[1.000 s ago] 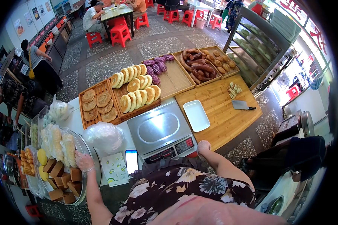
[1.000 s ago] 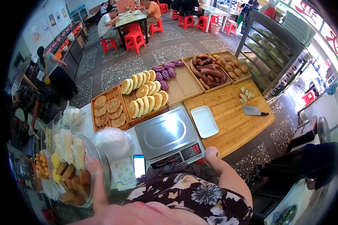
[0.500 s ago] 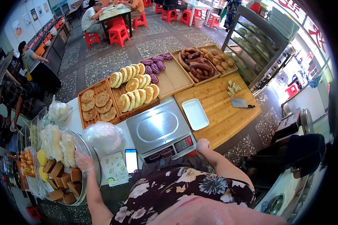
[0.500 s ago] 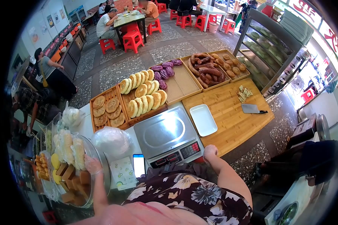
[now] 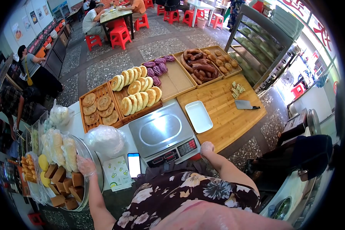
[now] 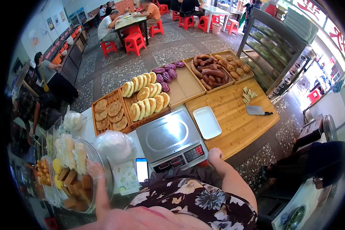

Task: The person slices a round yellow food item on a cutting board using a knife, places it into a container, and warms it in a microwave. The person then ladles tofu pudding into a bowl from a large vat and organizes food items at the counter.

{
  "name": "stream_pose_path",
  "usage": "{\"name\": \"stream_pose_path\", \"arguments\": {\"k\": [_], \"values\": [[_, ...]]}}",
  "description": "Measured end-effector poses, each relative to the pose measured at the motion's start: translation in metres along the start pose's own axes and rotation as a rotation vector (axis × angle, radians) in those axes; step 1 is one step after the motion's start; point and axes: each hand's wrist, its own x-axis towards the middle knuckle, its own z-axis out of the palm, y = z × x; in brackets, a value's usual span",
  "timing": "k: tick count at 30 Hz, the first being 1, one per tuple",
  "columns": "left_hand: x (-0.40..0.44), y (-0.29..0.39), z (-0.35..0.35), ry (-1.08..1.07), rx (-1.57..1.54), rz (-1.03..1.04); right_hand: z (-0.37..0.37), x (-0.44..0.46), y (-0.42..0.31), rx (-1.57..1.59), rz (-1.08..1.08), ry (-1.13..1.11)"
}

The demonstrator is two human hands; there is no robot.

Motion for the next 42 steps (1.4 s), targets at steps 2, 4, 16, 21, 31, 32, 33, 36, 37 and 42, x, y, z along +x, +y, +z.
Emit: {"name": "stream_pose_path", "arguments": {"k": [2, 4, 16, 21, 31, 32, 33, 36, 37, 42], "values": [[0.001, 0.001, -0.002, -0.007, 0.006, 0.001, 0.000, -0.001, 0.001, 0.015, -0.014, 0.008], [0.003, 0.003, -0.008, -0.068, -0.022, -0.021, 0.015, 0.010, -0.001, 0.015, 0.006, 0.053], [0.003, 0.005, -0.009, -0.071, 0.013, -0.024, 0.012, 0.011, -0.002, 0.037, 0.025, 0.042], [0.000, 0.003, -0.007, -0.035, 0.011, -0.004, 0.007, 0.007, -0.002, 0.044, 0.035, 0.044], [0.004, 0.005, -0.014, -0.079, -0.058, -0.036, -0.008, -0.002, 0.000, -0.025, -0.032, -0.035], [0.004, 0.005, -0.011, -0.079, -0.058, -0.037, -0.007, -0.001, -0.001, -0.027, -0.015, -0.027], [0.003, 0.003, -0.007, -0.059, -0.049, -0.029, -0.006, 0.000, -0.001, -0.027, -0.016, -0.026], [0.002, 0.001, -0.004, -0.029, -0.037, -0.015, -0.005, 0.001, -0.002, -0.028, -0.007, -0.035], [0.002, 0.001, -0.003, -0.018, -0.033, -0.008, -0.004, 0.002, -0.002, -0.025, -0.006, -0.033], [0.001, 0.001, -0.002, -0.031, -0.029, -0.013, -0.004, 0.000, -0.002, -0.013, 0.008, -0.022]]}}
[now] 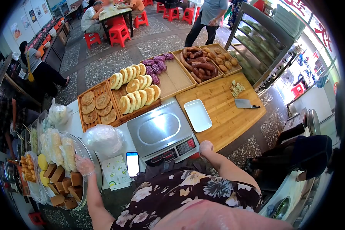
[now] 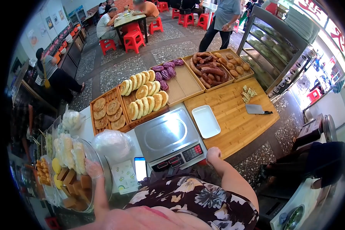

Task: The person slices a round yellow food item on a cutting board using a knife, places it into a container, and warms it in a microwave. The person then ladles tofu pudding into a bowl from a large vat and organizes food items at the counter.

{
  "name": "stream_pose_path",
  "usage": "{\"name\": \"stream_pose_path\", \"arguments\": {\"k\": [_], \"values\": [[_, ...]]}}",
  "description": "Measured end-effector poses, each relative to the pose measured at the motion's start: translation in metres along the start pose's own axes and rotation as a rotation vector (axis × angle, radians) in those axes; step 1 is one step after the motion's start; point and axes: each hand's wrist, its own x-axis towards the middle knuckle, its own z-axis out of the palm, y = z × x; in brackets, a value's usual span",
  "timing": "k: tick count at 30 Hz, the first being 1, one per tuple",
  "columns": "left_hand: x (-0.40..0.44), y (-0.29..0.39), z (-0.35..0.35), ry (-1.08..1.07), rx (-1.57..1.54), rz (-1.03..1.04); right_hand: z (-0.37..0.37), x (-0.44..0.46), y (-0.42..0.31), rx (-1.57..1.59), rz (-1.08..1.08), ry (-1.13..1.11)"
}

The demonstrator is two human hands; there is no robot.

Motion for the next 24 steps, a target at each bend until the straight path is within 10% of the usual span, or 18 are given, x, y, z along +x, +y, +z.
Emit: {"name": "stream_pose_path", "arguments": {"k": [24], "values": [[0.003, -0.004, 0.008, 0.026, -0.019, 0.006, -0.005, -0.002, 0.000, -0.101, -0.043, -0.036]]}}
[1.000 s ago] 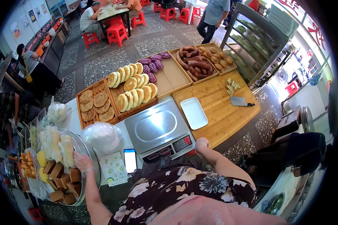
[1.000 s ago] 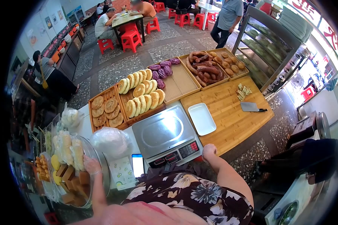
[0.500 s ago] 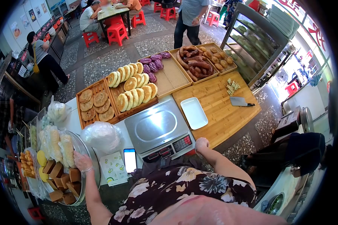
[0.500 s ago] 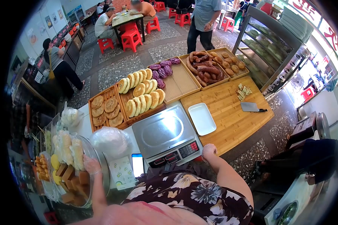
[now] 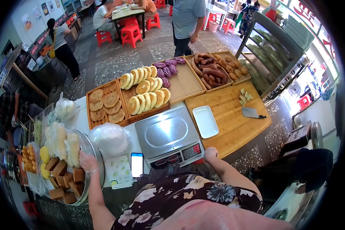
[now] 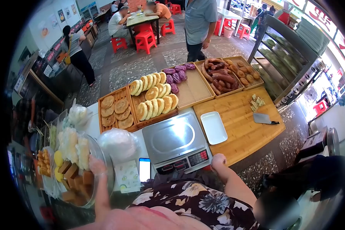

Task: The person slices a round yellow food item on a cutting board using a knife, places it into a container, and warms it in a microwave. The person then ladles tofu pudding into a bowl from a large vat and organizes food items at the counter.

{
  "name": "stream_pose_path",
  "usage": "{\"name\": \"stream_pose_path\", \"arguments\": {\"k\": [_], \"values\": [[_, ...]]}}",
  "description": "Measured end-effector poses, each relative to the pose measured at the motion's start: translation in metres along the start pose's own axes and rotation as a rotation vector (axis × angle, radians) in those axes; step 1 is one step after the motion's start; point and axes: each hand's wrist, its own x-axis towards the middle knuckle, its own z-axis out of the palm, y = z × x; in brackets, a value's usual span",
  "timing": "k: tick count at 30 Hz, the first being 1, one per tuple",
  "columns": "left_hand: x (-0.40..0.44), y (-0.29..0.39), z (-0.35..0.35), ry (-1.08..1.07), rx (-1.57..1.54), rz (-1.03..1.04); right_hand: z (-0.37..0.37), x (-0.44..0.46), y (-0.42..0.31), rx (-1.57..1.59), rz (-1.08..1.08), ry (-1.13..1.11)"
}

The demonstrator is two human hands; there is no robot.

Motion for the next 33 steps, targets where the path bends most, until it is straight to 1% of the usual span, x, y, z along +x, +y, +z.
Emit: {"name": "stream_pose_path", "arguments": {"k": [1, 5, 6, 8, 10, 12, 14, 15, 16, 18, 20, 21, 22, 23, 24, 25, 26, 27, 28, 30, 32, 33], "values": [[-0.003, -0.004, 0.006, 0.054, -0.017, 0.037, -0.005, -0.004, 0.000, -0.015, -0.016, -0.038], [-0.001, 0.002, 0.002, 0.036, 0.021, -0.016, -0.004, 0.004, 0.001, -0.022, -0.043, -0.107], [0.000, 0.005, -0.003, 0.000, 0.027, -0.023, -0.001, 0.005, 0.000, -0.035, -0.052, -0.104], [-0.001, 0.006, -0.009, -0.044, 0.045, -0.043, 0.006, 0.005, -0.003, -0.018, 0.032, 0.032], [-0.002, 0.007, -0.008, -0.001, 0.054, -0.024, 0.006, 0.005, -0.003, -0.033, 0.017, 0.028], [-0.001, 0.008, -0.009, -0.016, 0.066, -0.046, 0.007, 0.007, -0.002, -0.052, 0.000, 0.025], [-0.001, 0.007, -0.010, 0.051, 0.039, 0.006, 0.010, 0.008, -0.001, -0.034, -0.006, 0.039], [0.003, 0.012, -0.022, -0.176, -0.011, -0.105, 0.015, 0.011, 0.000, -0.052, -0.023, 0.041], [0.003, 0.012, -0.023, -0.185, 0.002, -0.124, 0.020, 0.017, 0.002, -0.016, -0.032, 0.055], [0.001, 0.010, -0.017, -0.048, 0.052, -0.048, 0.019, 0.021, 0.002, -0.003, -0.058, 0.067], [-0.003, 0.000, 0.005, 0.021, 0.047, 0.001, 0.021, 0.020, 0.004, -0.017, -0.069, 0.065], [-0.003, 0.001, 0.002, 0.022, 0.014, -0.010, 0.027, 0.024, 0.006, -0.064, -0.098, 0.047], [-0.001, 0.004, 0.000, 0.019, -0.012, -0.027, 0.035, 0.034, 0.008, -0.047, -0.116, 0.089], [-0.001, 0.001, 0.010, -0.078, -0.044, -0.065, 0.044, 0.041, 0.008, -0.032, -0.146, 0.132], [0.001, 0.003, 0.002, -0.098, -0.079, -0.069, 0.044, 0.034, 0.011, -0.089, -0.203, 0.118], [0.001, 0.004, 0.002, 0.026, -0.112, -0.053, 0.036, 0.027, 0.014, -0.021, -0.172, 0.129], [0.003, 0.006, -0.007, 0.025, -0.096, -0.036, 0.024, 0.019, 0.011, 0.055, -0.146, 0.140], [0.005, 0.007, -0.006, -0.025, -0.080, -0.104, 0.021, 0.019, 0.010, 0.019, -0.193, 0.134], [0.006, 0.009, -0.010, -0.059, -0.074, -0.116, 0.023, 0.021, 0.014, -0.010, -0.232, 0.129], [0.009, 0.010, -0.020, -0.075, -0.090, -0.121, 0.031, 0.033, 0.017, -0.038, -0.238, 0.121], [0.010, 0.010, -0.033, -0.058, -0.080, -0.131, 0.017, 0.018, 0.015, -0.033, -0.245, 0.070], [0.009, 0.013, -0.044, -0.090, -0.106, -0.111, 0.056, 0.052, 0.026, 0.045, -0.158, 0.103]]}}
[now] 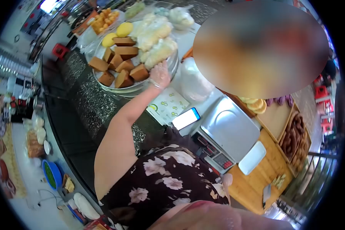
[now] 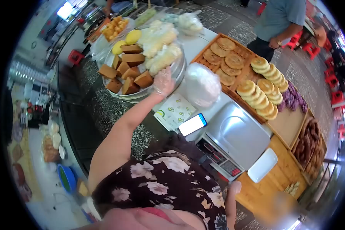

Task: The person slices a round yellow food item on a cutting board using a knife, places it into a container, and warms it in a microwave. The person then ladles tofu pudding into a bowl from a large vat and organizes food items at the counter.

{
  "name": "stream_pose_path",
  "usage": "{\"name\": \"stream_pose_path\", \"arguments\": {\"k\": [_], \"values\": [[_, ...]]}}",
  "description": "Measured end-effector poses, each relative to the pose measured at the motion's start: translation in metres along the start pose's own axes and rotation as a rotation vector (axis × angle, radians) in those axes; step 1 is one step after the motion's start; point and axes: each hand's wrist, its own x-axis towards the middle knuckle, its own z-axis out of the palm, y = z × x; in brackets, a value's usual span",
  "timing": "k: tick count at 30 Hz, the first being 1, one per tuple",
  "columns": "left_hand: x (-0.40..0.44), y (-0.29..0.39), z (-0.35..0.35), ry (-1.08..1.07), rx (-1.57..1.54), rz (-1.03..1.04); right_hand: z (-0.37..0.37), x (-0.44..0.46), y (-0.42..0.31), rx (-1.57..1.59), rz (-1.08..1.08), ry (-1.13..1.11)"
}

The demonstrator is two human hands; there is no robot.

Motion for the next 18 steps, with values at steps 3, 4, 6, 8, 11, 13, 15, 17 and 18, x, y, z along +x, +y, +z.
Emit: {"name": "stream_pose_path", "arguments": {"k": [3, 4, 6, 8, 11, 13, 15, 17, 18], "values": [[-0.014, 0.002, -0.021, -0.005, -0.013, 0.109, 0.007, 0.030, 0.000, 0.056, 0.050, 0.032], [-0.016, -0.004, -0.027, 0.002, -0.013, 0.223, -0.011, 0.007, 0.001, 0.040, 0.038, 0.002], [0.004, -0.022, -0.078, -0.060, -0.163, 0.249, -0.047, -0.034, -0.018, 0.009, 0.023, -0.061], [0.025, -0.063, -0.110, 0.086, -0.175, 0.302, -0.051, -0.045, -0.039, 0.036, -0.014, -0.075], [0.081, -0.167, -0.129, 0.073, -0.233, -0.321, -0.043, -0.052, -0.081, 0.172, -0.086, -0.077], [0.120, -0.280, -0.069, 0.219, -0.296, -0.497, -0.040, -0.062, -0.114, 0.281, -0.120, -0.086], [0.150, -0.377, 0.001, 0.073, -0.126, -0.413, -0.034, -0.075, -0.144, 0.374, -0.139, -0.109], [0.195, -0.385, 0.022, -0.077, -0.096, -0.380, -0.028, -0.091, -0.163, 0.465, -0.141, -0.130], [0.214, -0.380, 0.031, -0.222, -0.062, -0.353, -0.023, -0.098, -0.168, 0.502, -0.141, -0.140]]}}
